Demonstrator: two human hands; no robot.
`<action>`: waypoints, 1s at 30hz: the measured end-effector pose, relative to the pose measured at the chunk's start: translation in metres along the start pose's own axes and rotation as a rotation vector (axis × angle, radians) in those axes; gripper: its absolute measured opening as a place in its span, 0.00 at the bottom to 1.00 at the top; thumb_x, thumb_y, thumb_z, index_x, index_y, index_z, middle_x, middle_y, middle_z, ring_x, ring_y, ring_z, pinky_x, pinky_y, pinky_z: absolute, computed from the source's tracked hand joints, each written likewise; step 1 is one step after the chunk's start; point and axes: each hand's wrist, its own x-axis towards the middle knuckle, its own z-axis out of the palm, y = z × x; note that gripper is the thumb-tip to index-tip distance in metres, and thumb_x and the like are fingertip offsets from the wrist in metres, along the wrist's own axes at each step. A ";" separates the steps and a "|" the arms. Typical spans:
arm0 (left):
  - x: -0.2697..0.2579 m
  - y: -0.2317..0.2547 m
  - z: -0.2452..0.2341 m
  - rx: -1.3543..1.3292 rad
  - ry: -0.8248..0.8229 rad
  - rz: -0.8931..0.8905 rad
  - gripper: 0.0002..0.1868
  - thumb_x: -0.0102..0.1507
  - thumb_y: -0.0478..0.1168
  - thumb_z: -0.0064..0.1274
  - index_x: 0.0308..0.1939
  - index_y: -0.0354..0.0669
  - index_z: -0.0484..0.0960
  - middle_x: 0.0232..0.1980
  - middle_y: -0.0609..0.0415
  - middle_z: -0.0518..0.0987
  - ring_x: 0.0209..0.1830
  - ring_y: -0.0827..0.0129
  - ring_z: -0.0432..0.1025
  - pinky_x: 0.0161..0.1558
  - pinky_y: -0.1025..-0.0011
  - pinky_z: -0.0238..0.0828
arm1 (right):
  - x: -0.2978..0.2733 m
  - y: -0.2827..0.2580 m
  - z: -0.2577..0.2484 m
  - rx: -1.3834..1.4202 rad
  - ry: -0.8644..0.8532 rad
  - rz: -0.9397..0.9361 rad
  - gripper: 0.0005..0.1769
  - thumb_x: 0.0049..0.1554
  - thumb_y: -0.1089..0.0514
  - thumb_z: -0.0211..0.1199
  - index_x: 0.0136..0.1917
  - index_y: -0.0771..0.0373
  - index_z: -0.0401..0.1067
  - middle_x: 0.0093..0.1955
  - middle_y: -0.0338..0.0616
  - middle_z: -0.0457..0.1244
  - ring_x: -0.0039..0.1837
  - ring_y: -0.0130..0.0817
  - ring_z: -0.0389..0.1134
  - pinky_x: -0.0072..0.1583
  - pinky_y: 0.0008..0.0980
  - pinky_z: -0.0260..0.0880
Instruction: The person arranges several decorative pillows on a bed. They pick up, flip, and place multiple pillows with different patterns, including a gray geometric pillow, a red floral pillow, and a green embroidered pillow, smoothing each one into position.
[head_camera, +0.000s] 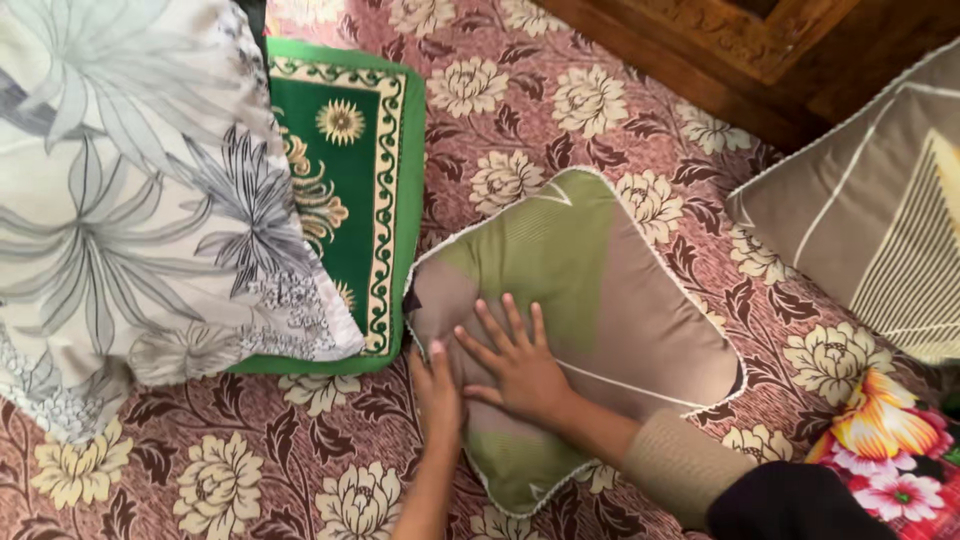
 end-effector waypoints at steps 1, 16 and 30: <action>-0.006 0.009 0.004 0.091 0.036 0.073 0.41 0.68 0.60 0.42 0.76 0.35 0.58 0.77 0.39 0.63 0.76 0.50 0.59 0.74 0.57 0.52 | 0.004 -0.002 -0.006 0.011 -0.080 0.025 0.49 0.54 0.26 0.55 0.82 0.43 0.49 0.86 0.53 0.35 0.84 0.64 0.28 0.73 0.77 0.25; -0.021 0.092 0.067 1.065 -0.209 0.728 0.43 0.63 0.65 0.45 0.77 0.53 0.57 0.81 0.41 0.48 0.80 0.37 0.37 0.69 0.28 0.26 | -0.031 0.091 -0.057 -0.025 0.081 0.418 0.41 0.63 0.35 0.47 0.83 0.47 0.45 0.86 0.52 0.34 0.84 0.60 0.30 0.74 0.72 0.25; -0.017 0.081 0.072 1.032 -0.167 0.778 0.43 0.63 0.64 0.46 0.77 0.48 0.58 0.80 0.39 0.51 0.80 0.35 0.41 0.70 0.29 0.28 | -0.027 0.087 -0.042 -0.021 0.089 0.375 0.40 0.62 0.36 0.49 0.83 0.48 0.48 0.86 0.52 0.37 0.85 0.59 0.33 0.75 0.73 0.29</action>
